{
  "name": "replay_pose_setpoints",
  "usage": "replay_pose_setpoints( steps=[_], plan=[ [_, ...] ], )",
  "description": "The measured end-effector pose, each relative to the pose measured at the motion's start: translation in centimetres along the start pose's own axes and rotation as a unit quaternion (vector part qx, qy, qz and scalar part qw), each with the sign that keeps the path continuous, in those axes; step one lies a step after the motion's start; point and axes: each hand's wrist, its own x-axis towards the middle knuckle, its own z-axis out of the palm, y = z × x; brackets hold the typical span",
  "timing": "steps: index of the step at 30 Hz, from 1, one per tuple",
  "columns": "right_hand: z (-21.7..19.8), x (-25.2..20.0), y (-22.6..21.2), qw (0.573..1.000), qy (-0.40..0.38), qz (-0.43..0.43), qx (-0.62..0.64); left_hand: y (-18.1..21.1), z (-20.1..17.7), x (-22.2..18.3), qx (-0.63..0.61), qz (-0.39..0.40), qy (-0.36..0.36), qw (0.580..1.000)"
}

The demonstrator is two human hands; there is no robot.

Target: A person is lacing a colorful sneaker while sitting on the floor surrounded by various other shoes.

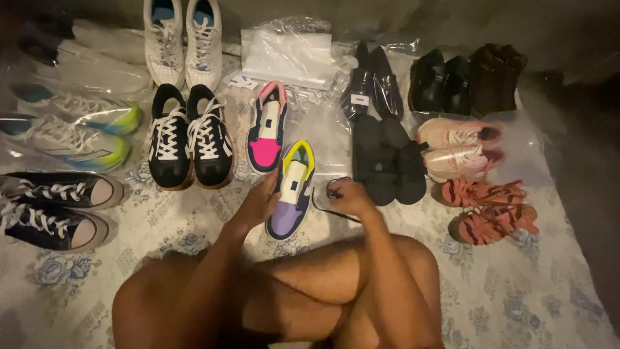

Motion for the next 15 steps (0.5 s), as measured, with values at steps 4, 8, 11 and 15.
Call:
replay_pose_setpoints(
  steps=[4,8,11,15],
  plan=[
    [-2.1,0.6,1.5,0.984,0.000,0.065,-0.168,-3.6,0.5,1.4,-0.010,0.023,0.055,0.998],
    [-0.8,-1.6,-5.3,0.966,-0.068,0.054,-0.245,-3.5,0.0,0.6,-0.015,0.019,0.084,0.996],
    [3.1,0.5,-3.7,0.939,-0.074,0.034,-0.334,-3.6,-0.2,0.4,0.086,0.037,0.102,0.990],
    [7.5,5.3,2.9,0.932,0.001,0.053,-0.358,-4.5,-0.2,0.5,0.094,0.064,0.140,0.984]
  ],
)
